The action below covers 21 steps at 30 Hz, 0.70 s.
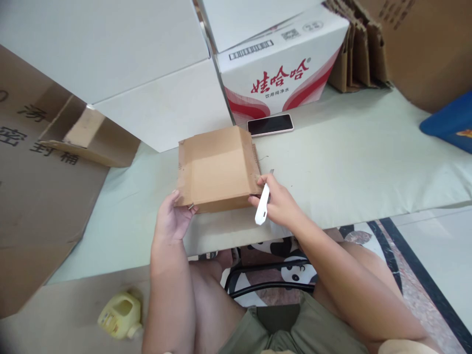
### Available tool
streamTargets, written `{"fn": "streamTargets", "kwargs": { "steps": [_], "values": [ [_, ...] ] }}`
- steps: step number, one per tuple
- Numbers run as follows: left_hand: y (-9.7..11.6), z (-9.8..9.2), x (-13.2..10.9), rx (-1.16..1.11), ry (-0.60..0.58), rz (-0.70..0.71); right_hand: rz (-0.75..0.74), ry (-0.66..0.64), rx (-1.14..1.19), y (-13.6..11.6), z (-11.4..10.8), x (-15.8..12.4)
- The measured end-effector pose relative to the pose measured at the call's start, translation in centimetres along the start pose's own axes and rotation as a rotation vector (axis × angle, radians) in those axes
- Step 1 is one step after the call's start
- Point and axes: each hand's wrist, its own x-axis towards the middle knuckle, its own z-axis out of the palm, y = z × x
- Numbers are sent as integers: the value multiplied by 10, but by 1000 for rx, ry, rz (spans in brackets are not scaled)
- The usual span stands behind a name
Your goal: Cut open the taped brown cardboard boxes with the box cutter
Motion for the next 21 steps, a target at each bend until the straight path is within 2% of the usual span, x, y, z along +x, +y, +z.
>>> {"fn": "streamTargets", "kwargs": {
  "steps": [21],
  "values": [
    [1,2,-1,-13,8,0,-8,-4,-28,6,1,1]
  ]
}}
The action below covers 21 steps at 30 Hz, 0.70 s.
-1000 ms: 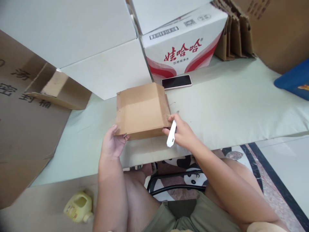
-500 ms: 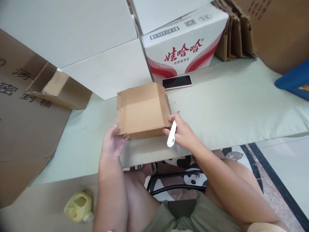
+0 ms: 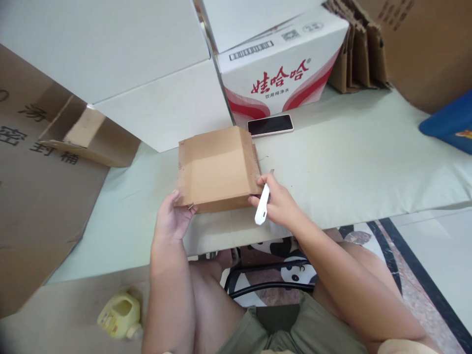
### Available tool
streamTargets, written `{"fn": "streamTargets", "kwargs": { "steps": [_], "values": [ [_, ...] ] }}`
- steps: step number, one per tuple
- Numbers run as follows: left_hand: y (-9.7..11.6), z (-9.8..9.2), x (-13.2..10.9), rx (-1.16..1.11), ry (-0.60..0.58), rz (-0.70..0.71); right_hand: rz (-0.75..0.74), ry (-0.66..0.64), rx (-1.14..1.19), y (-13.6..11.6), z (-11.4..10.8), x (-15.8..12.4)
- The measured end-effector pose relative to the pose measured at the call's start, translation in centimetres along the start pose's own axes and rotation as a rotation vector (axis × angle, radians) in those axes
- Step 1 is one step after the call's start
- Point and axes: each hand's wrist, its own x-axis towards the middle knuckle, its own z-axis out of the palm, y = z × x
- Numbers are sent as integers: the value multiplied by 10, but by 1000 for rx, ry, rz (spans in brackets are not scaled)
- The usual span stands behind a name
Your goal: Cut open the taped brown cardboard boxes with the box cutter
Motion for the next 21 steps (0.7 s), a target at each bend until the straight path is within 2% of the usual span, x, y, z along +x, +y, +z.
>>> {"fn": "streamTargets", "kwargs": {
  "steps": [21],
  "values": [
    [-1,-3,2,31,-16,22,-20,-1,47,-1,1,0]
  ]
}}
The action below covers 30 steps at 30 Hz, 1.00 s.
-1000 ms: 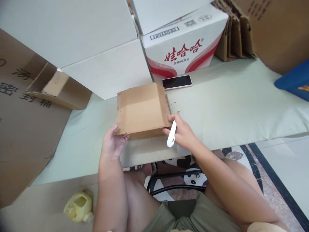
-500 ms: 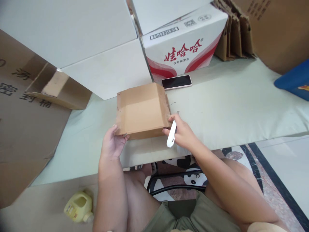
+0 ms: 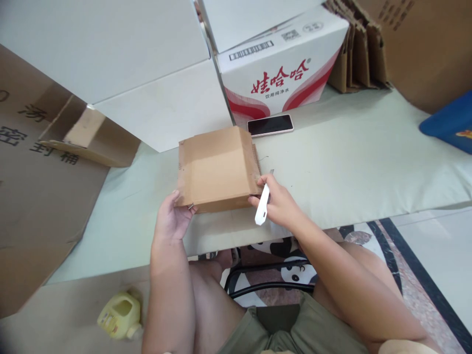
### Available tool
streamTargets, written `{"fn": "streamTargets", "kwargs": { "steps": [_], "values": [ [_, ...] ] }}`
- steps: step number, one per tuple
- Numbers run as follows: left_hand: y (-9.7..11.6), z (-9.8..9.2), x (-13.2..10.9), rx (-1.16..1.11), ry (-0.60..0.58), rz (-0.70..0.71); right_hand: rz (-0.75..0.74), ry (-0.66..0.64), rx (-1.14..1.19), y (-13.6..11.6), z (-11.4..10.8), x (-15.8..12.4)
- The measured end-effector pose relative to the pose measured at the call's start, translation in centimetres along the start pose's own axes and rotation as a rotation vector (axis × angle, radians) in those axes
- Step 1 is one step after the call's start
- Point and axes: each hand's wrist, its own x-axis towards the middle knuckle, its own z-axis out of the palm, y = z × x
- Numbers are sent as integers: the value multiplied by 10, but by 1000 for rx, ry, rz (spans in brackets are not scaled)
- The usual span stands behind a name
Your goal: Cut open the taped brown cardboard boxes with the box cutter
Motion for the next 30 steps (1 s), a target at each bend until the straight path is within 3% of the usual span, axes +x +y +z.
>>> {"fn": "streamTargets", "kwargs": {
  "steps": [30],
  "values": [
    [0,-1,1,-27,-11,-2,20,-22,-58,1,1,-1]
  ]
}}
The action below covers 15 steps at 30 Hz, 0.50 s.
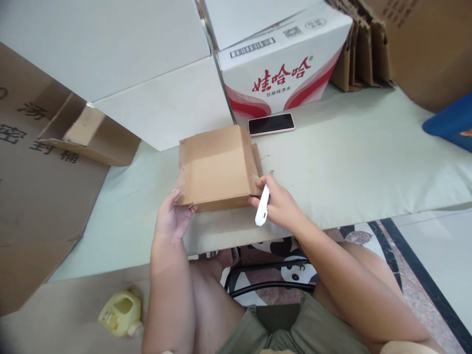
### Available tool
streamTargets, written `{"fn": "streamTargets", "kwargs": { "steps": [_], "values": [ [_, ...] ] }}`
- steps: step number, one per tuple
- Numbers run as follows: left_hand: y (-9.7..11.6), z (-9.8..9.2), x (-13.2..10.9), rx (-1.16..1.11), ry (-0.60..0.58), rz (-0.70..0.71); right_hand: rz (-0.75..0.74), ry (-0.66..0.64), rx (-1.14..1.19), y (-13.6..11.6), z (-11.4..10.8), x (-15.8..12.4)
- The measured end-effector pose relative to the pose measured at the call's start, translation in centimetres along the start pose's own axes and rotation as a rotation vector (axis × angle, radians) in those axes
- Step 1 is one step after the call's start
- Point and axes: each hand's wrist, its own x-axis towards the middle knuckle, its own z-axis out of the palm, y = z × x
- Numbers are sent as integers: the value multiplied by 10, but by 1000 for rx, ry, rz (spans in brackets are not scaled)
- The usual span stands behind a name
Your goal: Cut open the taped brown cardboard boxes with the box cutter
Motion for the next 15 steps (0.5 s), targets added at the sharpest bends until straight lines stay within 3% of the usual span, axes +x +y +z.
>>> {"fn": "streamTargets", "kwargs": {
  "steps": [15],
  "values": [
    [-2,-1,2,-8,23,5,-9,28,22,3,2,1]
  ]
}}
